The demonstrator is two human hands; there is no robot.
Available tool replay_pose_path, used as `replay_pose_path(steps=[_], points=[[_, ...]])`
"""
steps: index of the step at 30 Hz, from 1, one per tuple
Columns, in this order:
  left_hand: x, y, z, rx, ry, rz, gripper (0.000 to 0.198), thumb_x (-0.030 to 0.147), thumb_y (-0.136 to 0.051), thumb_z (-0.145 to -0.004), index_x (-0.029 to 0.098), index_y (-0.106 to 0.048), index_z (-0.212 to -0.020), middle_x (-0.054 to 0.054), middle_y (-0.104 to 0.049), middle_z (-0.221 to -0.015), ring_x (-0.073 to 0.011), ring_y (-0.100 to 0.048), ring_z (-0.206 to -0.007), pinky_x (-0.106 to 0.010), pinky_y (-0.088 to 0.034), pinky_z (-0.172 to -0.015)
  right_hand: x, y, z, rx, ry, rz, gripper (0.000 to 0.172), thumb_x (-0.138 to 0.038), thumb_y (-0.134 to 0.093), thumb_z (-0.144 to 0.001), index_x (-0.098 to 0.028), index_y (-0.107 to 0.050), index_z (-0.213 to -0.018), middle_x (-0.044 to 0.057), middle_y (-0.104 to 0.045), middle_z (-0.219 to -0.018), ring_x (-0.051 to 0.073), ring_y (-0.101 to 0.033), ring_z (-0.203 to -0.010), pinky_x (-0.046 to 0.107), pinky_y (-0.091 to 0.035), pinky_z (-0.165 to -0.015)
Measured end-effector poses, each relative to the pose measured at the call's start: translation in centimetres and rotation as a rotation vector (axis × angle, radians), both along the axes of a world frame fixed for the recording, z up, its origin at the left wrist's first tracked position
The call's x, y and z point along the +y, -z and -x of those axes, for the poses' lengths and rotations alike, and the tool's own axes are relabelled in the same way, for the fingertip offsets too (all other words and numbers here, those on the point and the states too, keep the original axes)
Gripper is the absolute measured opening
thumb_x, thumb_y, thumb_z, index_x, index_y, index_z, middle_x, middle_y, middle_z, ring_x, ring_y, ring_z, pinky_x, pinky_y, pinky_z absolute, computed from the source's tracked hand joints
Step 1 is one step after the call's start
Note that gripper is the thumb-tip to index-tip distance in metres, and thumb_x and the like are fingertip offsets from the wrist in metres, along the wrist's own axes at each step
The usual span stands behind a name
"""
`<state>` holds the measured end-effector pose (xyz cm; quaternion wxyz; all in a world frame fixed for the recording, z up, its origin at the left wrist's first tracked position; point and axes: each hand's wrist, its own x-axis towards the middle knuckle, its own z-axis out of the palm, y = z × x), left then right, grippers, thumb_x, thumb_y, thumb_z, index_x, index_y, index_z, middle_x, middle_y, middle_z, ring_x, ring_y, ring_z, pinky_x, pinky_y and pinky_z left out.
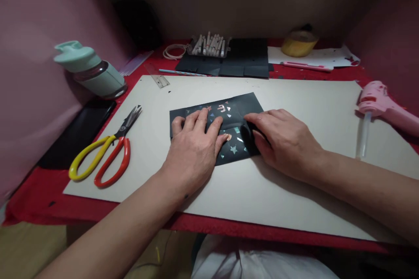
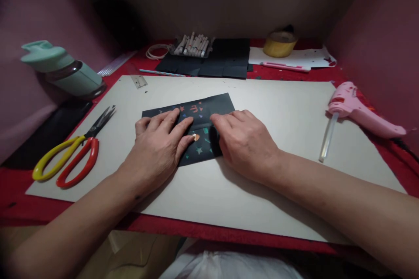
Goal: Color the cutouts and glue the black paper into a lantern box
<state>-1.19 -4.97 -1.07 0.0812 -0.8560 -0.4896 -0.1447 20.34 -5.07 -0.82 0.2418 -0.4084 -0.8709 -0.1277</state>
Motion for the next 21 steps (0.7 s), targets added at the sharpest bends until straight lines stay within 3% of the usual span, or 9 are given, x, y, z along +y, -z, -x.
replay_pose_path(steps=[3, 6, 10, 15, 18, 21], points=[[-0.2, -0.2, -0.1, 0.005, -0.015, 0.026, 0.042, 0.036, -0.043, -0.105, 0.013, -0.064, -0.134, -0.025, -0.057, -0.146, -0.0426, -0.054, -0.131, -0.063, -0.040, -0.101, -0.2, -0.7, 0.7, -0.052, -0.041, -0.045, 0.026, -0.016, -0.049, -0.097, -0.011, -0.065, -0.118, 0.013, -0.078, -0.109, 0.027, -0.071, -0.082, 0.043, -0.052, -0.074], [-0.3, -0.4, -0.2, 0.029, -0.035, 0.059, 0.043, 0.035, -0.042, -0.105, 0.014, -0.062, -0.137, -0.024, -0.055, -0.148, -0.0417, -0.053, -0.133, -0.062, -0.039, -0.103, 0.1, -0.7, 1.0, -0.020, -0.122, 0.008, 0.035, -0.020, -0.052, -0.098, -0.007, -0.061, -0.129, 0.016, -0.073, -0.126, 0.032, -0.071, -0.105, 0.047, -0.055, -0.085], [-0.5, -0.5, -0.3, 0.043, -0.054, 0.069, 0.043, 0.035, -0.039, -0.106, 0.015, -0.061, -0.138, -0.022, -0.055, -0.149, -0.0404, -0.053, -0.133, -0.060, -0.039, -0.104, 1.3, 0.4, 0.6, 0.034, -0.191, 0.137, 0.055, -0.032, -0.055, -0.099, 0.000, -0.049, -0.144, 0.023, -0.061, -0.143, 0.037, -0.057, -0.134, 0.055, -0.051, -0.107], [-0.3, -0.4, -0.3, -0.014, -0.063, 0.117, 0.044, 0.025, -0.036, -0.106, 0.012, -0.049, -0.145, -0.020, -0.056, -0.148, -0.0359, -0.053, -0.135, -0.056, -0.036, -0.107, 1.8, 1.2, 0.5, -0.020, -0.225, 0.158, 0.046, -0.029, -0.051, -0.102, -0.005, -0.056, -0.142, 0.020, -0.063, -0.142, 0.034, -0.060, -0.133, 0.058, -0.048, -0.112], [0.2, -0.7, 0.5, -0.171, -0.053, 0.172, 0.043, 0.015, -0.033, -0.103, 0.011, -0.047, -0.144, -0.016, -0.065, -0.137, -0.0292, -0.060, -0.126, -0.051, -0.037, -0.107, 1.7, 1.0, 0.6, -0.015, -0.231, 0.172, 0.040, -0.028, -0.051, -0.102, -0.009, -0.064, -0.135, 0.019, -0.063, -0.142, 0.033, -0.060, -0.133, 0.057, -0.048, -0.113], [0.9, -1.7, 2.1, -0.391, -0.127, 0.236, 0.041, 0.014, -0.036, -0.099, 0.017, -0.052, -0.137, -0.010, -0.073, -0.121, -0.0230, -0.068, -0.109, -0.043, -0.045, -0.102, 1.6, 0.8, 0.6, -0.005, -0.238, 0.186, 0.038, -0.028, -0.051, -0.101, -0.009, -0.067, -0.131, 0.019, -0.064, -0.141, 0.034, -0.060, -0.133, 0.058, -0.048, -0.113]])
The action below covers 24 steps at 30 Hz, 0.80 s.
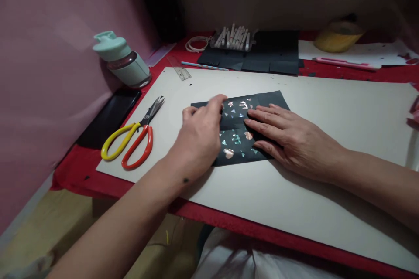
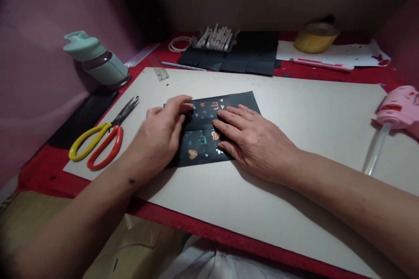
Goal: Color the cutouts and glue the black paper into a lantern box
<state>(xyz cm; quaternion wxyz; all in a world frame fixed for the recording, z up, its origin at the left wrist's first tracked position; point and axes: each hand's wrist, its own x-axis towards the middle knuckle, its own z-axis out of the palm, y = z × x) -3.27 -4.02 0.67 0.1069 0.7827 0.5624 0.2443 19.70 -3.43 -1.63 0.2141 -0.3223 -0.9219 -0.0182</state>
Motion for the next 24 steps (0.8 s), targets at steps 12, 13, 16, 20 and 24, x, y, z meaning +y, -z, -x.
replay_pose_path(steps=[12, 13, 16, 20, 24], points=[[0.4, -1.7, 4.7, -0.170, -0.172, 0.046, 0.013, 0.022, -0.065, -0.086, 0.024, -0.077, -0.092, -0.003, -0.071, -0.094, -0.0219, -0.065, -0.092, -0.040, -0.053, -0.091, 0.2, 0.2, -0.3, 0.021, -0.037, -0.021, 0.041, -0.029, -0.051, -0.101, -0.007, -0.067, -0.131, 0.020, -0.065, -0.138, 0.037, -0.062, -0.129, 0.061, -0.050, -0.110], [0.4, -1.5, 4.7, -0.141, -0.139, 0.032, 0.014, 0.023, -0.065, -0.087, 0.024, -0.077, -0.093, -0.003, -0.070, -0.099, -0.0231, -0.063, -0.098, -0.042, -0.051, -0.095, 0.2, 0.2, -0.3, 0.018, -0.036, -0.022, 0.040, -0.030, -0.050, -0.101, -0.007, -0.067, -0.131, 0.020, -0.065, -0.138, 0.037, -0.062, -0.129, 0.061, -0.050, -0.110], [0.4, -1.0, 4.5, -0.055, -0.038, 0.008, 0.015, 0.024, -0.066, -0.089, 0.027, -0.079, -0.096, -0.005, -0.067, -0.114, -0.0260, -0.057, -0.115, -0.047, -0.046, -0.105, 0.2, 0.1, -0.3, 0.000, -0.029, -0.014, 0.040, -0.029, -0.050, -0.101, -0.010, -0.067, -0.132, 0.018, -0.065, -0.139, 0.036, -0.062, -0.129, 0.061, -0.049, -0.110], [0.6, -0.8, 4.2, 0.019, -0.019, 0.017, 0.014, 0.020, -0.068, -0.087, 0.027, -0.079, -0.094, -0.004, -0.066, -0.118, -0.0261, -0.055, -0.117, -0.046, -0.046, -0.105, 0.3, -0.5, 0.0, -0.035, -0.031, -0.028, 0.041, -0.026, -0.049, -0.100, -0.013, -0.065, -0.136, 0.018, -0.067, -0.134, 0.036, -0.064, -0.123, 0.062, -0.048, -0.108], [0.6, -0.5, 3.9, 0.061, -0.016, -0.005, 0.014, 0.019, -0.068, -0.089, 0.026, -0.079, -0.094, -0.004, -0.066, -0.117, -0.0255, -0.054, -0.115, -0.045, -0.047, -0.104, 0.7, -1.7, 0.9, -0.158, -0.047, -0.090, 0.043, -0.027, -0.043, -0.101, -0.020, -0.065, -0.138, 0.015, -0.072, -0.114, 0.031, -0.069, -0.099, 0.060, -0.049, -0.103]])
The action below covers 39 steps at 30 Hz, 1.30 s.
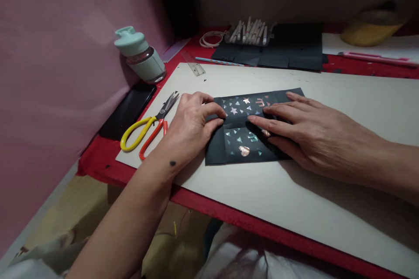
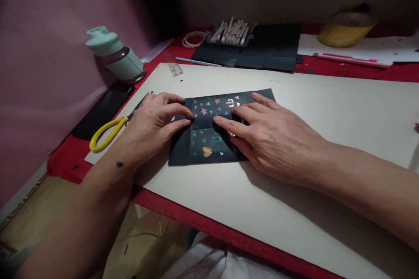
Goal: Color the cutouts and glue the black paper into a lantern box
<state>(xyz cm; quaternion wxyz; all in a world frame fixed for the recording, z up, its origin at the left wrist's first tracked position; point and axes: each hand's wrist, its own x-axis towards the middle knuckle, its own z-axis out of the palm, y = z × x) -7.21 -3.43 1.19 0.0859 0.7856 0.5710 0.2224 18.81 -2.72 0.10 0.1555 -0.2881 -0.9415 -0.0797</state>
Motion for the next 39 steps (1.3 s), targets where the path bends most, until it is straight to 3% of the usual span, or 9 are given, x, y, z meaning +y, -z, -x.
replay_pose_path(steps=[5, 10, 15, 22, 27, 34, 39], points=[[0.0, 0.5, 0.0, 0.033, 0.007, -0.029, 0.018, 0.014, -0.066, -0.090, 0.025, -0.079, -0.096, -0.005, -0.068, -0.114, -0.0252, -0.055, -0.111, -0.043, -0.046, -0.101, 0.5, -1.2, 2.0, -0.157, -0.027, -0.099, 0.047, -0.043, -0.042, -0.102, -0.029, -0.061, -0.143, 0.011, -0.065, -0.087, 0.026, -0.062, -0.074, 0.052, -0.051, -0.089], [0.0, 0.7, 0.1, 0.022, 0.016, -0.035, 0.024, 0.014, -0.057, -0.094, 0.025, -0.079, -0.094, -0.005, -0.069, -0.112, -0.0244, -0.056, -0.108, -0.043, -0.046, -0.100, 0.6, -1.4, 3.5, -0.238, -0.007, -0.151, 0.052, -0.061, -0.049, -0.097, -0.033, -0.065, -0.138, 0.010, -0.062, -0.083, 0.023, -0.055, -0.065, 0.045, -0.046, -0.080], [-0.1, 0.6, 0.1, -0.001, 0.027, -0.017, 0.026, 0.014, -0.055, -0.094, 0.024, -0.079, -0.095, -0.005, -0.069, -0.113, -0.0251, -0.056, -0.109, -0.043, -0.047, -0.099, 0.6, -1.2, 3.7, -0.273, 0.009, -0.205, 0.058, -0.068, -0.048, -0.094, -0.034, -0.066, -0.138, 0.012, -0.064, -0.084, 0.023, -0.054, -0.060, 0.042, -0.042, -0.072], [-0.1, 0.6, 0.0, 0.010, 0.030, -0.027, 0.018, 0.017, -0.062, -0.094, 0.023, -0.079, -0.095, -0.005, -0.069, -0.112, -0.0245, -0.058, -0.107, -0.040, -0.046, -0.097, 0.3, -1.3, 4.0, -0.336, 0.042, -0.176, 0.062, -0.069, -0.042, -0.095, -0.034, -0.063, -0.142, 0.016, -0.067, -0.093, 0.027, -0.058, -0.070, 0.042, -0.038, -0.076], [-0.1, 0.6, -0.4, 0.067, 0.003, 0.001, 0.011, 0.023, -0.064, -0.094, 0.020, -0.075, -0.096, -0.008, -0.066, -0.116, -0.0279, -0.055, -0.110, -0.047, -0.043, -0.101, -0.1, -1.4, 4.1, -0.365, 0.078, -0.127, 0.065, -0.067, -0.035, -0.098, -0.032, -0.053, -0.150, 0.018, -0.067, -0.106, 0.027, -0.058, -0.079, 0.043, -0.037, -0.081], [0.1, 0.8, -0.6, 0.131, -0.006, -0.040, 0.009, 0.019, -0.067, -0.091, 0.022, -0.074, -0.096, -0.010, -0.065, -0.123, -0.0317, -0.053, -0.114, -0.050, -0.041, -0.096, 0.6, -1.5, 1.7, -0.241, 0.024, -0.021, 0.066, -0.059, -0.025, -0.103, -0.023, -0.069, -0.135, 0.016, -0.067, -0.105, 0.030, -0.059, -0.087, 0.043, -0.042, -0.086], [0.2, 0.4, -1.2, 0.135, 0.101, -0.109, 0.012, 0.015, -0.066, -0.090, 0.022, -0.075, -0.093, -0.010, -0.067, -0.116, -0.0303, -0.053, -0.110, -0.046, -0.039, -0.091, 0.8, -1.4, 0.6, -0.193, 0.009, 0.007, 0.063, -0.056, -0.027, -0.104, -0.021, -0.071, -0.132, 0.019, -0.068, -0.116, 0.032, -0.061, -0.092, 0.046, -0.046, -0.087]])
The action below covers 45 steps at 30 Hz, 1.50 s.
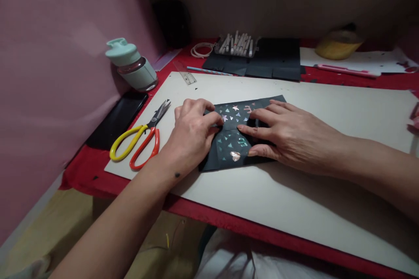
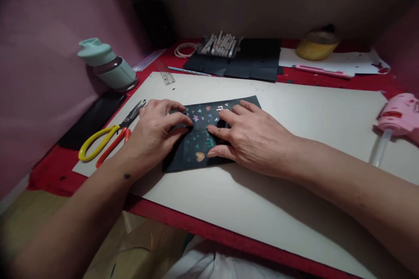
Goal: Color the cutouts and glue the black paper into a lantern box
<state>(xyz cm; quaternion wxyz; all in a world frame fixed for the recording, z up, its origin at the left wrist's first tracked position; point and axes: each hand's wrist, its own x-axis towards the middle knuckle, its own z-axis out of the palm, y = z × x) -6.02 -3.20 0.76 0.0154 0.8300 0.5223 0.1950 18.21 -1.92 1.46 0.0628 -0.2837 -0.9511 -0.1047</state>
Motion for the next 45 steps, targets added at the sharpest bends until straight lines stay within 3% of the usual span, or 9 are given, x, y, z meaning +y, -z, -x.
replay_pose_path(steps=[4, 9, 14, 18, 21, 27, 32, 38, 45], points=[[0.2, -0.2, -1.2, 0.018, 0.091, 0.045, 0.016, 0.017, -0.062, -0.093, 0.022, -0.077, -0.093, -0.006, -0.069, -0.093, -0.0259, -0.054, -0.094, -0.043, -0.037, -0.084, 0.1, 0.1, 0.2, 0.002, 0.011, 0.032, 0.064, -0.059, -0.029, -0.103, -0.021, -0.069, -0.135, 0.019, -0.068, -0.118, 0.033, -0.062, -0.096, 0.048, -0.046, -0.090], [0.4, 0.2, -1.8, 0.038, 0.157, 0.009, 0.017, 0.015, -0.060, -0.094, 0.021, -0.075, -0.089, -0.004, -0.069, -0.085, -0.0226, -0.055, -0.086, -0.039, -0.034, -0.079, 0.5, 0.0, -0.7, 0.042, -0.005, 0.049, 0.065, -0.057, -0.031, -0.104, -0.012, -0.071, -0.129, 0.018, -0.068, -0.114, 0.031, -0.059, -0.099, 0.047, -0.043, -0.096], [0.2, 0.4, -1.4, 0.097, 0.231, -0.060, 0.022, 0.012, -0.056, -0.095, 0.018, -0.075, -0.085, -0.005, -0.068, -0.085, -0.0228, -0.056, -0.085, -0.037, -0.035, -0.077, -0.3, 0.0, -1.7, 0.112, 0.015, 0.046, 0.066, -0.059, -0.035, -0.102, -0.008, -0.070, -0.126, 0.016, -0.067, -0.100, 0.029, -0.055, -0.089, 0.041, -0.043, -0.080], [-0.2, 0.4, -1.6, 0.104, 0.274, -0.071, 0.028, 0.008, -0.052, -0.095, 0.019, -0.077, -0.102, -0.006, -0.067, -0.089, -0.0247, -0.058, -0.086, -0.040, -0.035, -0.079, -1.1, 0.3, -1.2, 0.092, -0.009, 0.041, 0.066, -0.061, -0.035, -0.101, -0.013, -0.069, -0.132, 0.013, -0.064, -0.096, 0.026, -0.051, -0.080, 0.038, -0.037, -0.074], [-0.4, 0.5, -1.7, 0.106, 0.284, -0.080, 0.035, 0.008, -0.048, -0.096, 0.020, -0.076, -0.113, -0.007, -0.066, -0.090, -0.0263, -0.056, -0.085, -0.041, -0.035, -0.077, -0.9, 0.5, -0.9, 0.067, 0.000, 0.036, 0.064, -0.062, -0.036, -0.101, -0.017, -0.070, -0.130, 0.012, -0.063, -0.096, 0.024, -0.050, -0.077, 0.038, -0.035, -0.074], [-0.7, 0.6, -1.4, 0.162, 0.321, -0.099, 0.042, 0.009, -0.038, -0.100, 0.017, -0.073, -0.121, -0.011, -0.066, -0.094, -0.0269, -0.053, -0.084, -0.041, -0.034, -0.074, 0.3, 0.5, -2.3, 0.052, 0.037, 0.031, 0.071, -0.064, -0.031, -0.101, -0.012, -0.073, -0.125, 0.013, -0.065, -0.097, 0.026, -0.051, -0.084, 0.038, -0.036, -0.076], [-0.6, 0.2, -1.6, 0.182, 0.307, -0.045, 0.040, 0.007, -0.040, -0.097, 0.017, -0.073, -0.118, -0.010, -0.065, -0.095, -0.0274, -0.052, -0.086, -0.042, -0.033, -0.076, 0.2, 0.0, -2.2, 0.031, 0.054, 0.023, 0.079, -0.069, -0.031, -0.099, -0.006, -0.074, -0.119, 0.016, -0.064, -0.096, 0.029, -0.052, -0.088, 0.040, -0.037, -0.080], [-0.6, -0.3, -1.9, 0.234, 0.302, -0.016, 0.039, 0.024, -0.038, -0.104, 0.022, -0.068, -0.129, -0.009, -0.061, -0.094, -0.0267, -0.050, -0.085, -0.042, -0.034, -0.077, -0.6, -0.1, -1.0, 0.032, 0.001, 0.078, 0.070, -0.068, -0.035, -0.099, -0.014, -0.075, -0.119, 0.013, -0.065, -0.098, 0.026, -0.052, -0.085, 0.040, -0.036, -0.079], [-0.6, -0.9, -2.0, 0.318, 0.333, 0.034, 0.040, 0.017, -0.039, -0.101, 0.016, -0.068, -0.129, -0.012, -0.062, -0.099, -0.0285, -0.053, -0.088, -0.045, -0.035, -0.079, 0.1, -0.7, -2.6, -0.002, 0.072, 0.117, 0.072, -0.065, -0.026, -0.102, -0.015, -0.077, -0.113, 0.009, -0.066, -0.092, 0.025, -0.055, -0.084, 0.041, -0.036, -0.083]])
